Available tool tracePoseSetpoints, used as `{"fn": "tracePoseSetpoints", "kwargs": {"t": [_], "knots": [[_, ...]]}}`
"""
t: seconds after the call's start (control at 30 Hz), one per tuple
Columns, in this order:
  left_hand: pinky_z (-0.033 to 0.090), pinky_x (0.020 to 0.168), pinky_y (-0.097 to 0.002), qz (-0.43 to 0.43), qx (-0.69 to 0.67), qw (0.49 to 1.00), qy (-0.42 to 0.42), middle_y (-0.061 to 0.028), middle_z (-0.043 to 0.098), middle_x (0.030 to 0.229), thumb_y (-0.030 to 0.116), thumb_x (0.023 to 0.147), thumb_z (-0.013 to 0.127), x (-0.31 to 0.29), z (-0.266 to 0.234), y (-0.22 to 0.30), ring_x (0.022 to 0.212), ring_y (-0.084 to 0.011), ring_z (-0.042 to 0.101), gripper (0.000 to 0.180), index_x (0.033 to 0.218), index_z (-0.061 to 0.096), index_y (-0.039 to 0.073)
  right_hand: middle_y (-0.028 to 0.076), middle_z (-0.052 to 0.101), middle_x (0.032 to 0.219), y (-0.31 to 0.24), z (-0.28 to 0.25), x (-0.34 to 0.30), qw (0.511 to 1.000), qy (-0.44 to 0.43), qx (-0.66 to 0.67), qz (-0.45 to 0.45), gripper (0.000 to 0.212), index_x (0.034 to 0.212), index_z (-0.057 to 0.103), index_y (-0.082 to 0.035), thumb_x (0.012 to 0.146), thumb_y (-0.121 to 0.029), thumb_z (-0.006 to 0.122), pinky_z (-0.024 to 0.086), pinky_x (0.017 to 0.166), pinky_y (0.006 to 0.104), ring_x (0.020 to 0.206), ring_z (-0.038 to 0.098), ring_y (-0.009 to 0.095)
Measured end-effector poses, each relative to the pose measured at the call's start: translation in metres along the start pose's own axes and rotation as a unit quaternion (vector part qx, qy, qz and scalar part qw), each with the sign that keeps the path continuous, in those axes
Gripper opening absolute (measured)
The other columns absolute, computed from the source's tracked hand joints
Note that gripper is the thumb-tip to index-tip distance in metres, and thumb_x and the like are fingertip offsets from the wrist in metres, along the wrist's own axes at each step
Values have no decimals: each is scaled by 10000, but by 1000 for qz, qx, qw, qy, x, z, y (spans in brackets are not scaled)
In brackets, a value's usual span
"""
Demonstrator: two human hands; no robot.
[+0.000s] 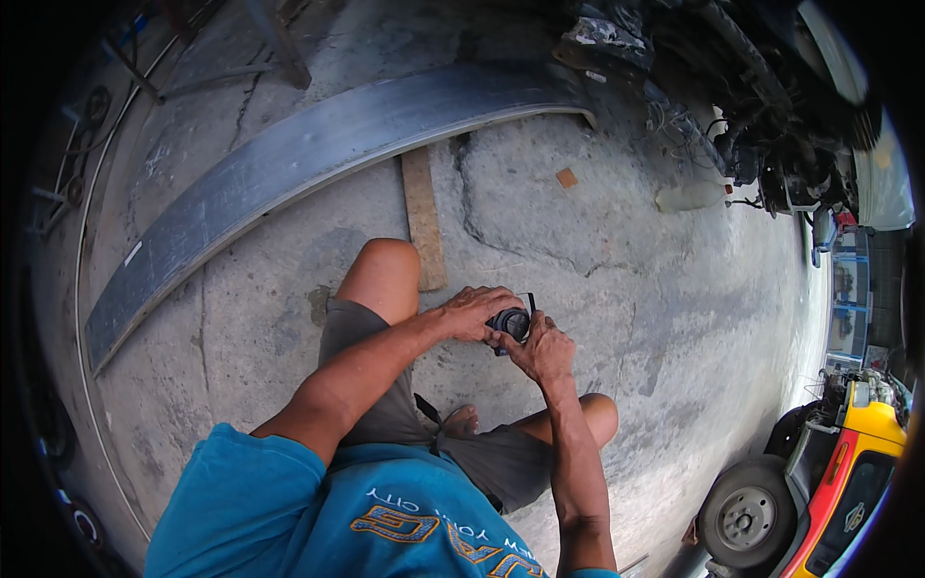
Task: The person kneels to handle a long silver metal panel, aligning it against a vehicle's undercarriage. They then use a hammer and a blue hydraulic bottle jack to adjust the panel's position and apply pressure to the vehicle frame.
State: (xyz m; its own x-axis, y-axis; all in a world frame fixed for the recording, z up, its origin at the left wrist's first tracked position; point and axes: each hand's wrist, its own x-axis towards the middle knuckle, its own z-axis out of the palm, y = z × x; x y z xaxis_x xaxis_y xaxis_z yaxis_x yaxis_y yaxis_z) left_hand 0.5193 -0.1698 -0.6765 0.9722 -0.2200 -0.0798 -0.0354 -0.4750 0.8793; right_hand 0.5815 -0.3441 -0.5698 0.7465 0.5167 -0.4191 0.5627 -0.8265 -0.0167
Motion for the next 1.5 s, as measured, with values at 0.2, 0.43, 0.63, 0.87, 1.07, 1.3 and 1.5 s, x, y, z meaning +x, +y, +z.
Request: {"fn": "tracePoseSetpoints", "kwargs": {"t": [0.2,0.43,0.63,0.87,1.07,1.3,1.5], "knots": [[432,1169,-476,7,-20,1000,-16,-83,491,1528,173,665,918,1,-4,1,1430,-321,477,917,1476,491,173,318,712,1107,53,46,4,939,-300,117,120,1167,1273,555,132,602,-769,872,618,742,440,846,769,333],[369,1234,-471,-6,18,999,-49,-147,377,1601,130,481,981,9,-5,3,1472,-369,411,1240,1559,370,108,109,550,1353,2,151,-5,720,-6,674,163,955,1497,310,-66,744,-115,895,548,930,416,1164,593,244],[406,1189,-458,81,-26,995,-52,-186,463,1449,190,495,984,21,2,-18,1386,-385,475,1188,1514,389,49,106,563,1341,-4,185,-2,764,152,617,109,884,1497,336,-61,774,-75,844,452,1034,333,1171,584,221],[490,1052,-510,66,20,998,-16,-253,490,1365,302,652,904,13,19,-27,1259,-464,558,1065,1523,328,90,229,661,1293,-10,174,2,822,179,513,172,692,1416,489,-22,781,-67,761,485,1025,405,1192,657,350],[521,995,-478,-55,-55,997,3,-295,559,1277,241,560,912,-11,-3,-7,1179,-462,611,1096,1476,376,-32,108,705,1152,3,144,2,857,88,489,138,613,1317,587,-18,735,-16,777,522,903,346,1000,669,203],[551,937,-459,-109,-112,981,114,-317,643,1149,224,514,930,-19,-33,24,1098,-458,664,1016,1355,467,-109,114,738,967,5,50,16,925,-8,360,122,505,1148,655,1,664,-40,794,544,735,360,811,676,197],[490,1071,-425,-53,-144,956,250,-282,623,1299,260,531,951,-9,-123,48,1217,-410,623,1050,1417,483,-52,215,743,902,-39,-75,57,963,64,249,77,443,1015,630,33,668,-158,829,550,811,424,856,730,364]]}}
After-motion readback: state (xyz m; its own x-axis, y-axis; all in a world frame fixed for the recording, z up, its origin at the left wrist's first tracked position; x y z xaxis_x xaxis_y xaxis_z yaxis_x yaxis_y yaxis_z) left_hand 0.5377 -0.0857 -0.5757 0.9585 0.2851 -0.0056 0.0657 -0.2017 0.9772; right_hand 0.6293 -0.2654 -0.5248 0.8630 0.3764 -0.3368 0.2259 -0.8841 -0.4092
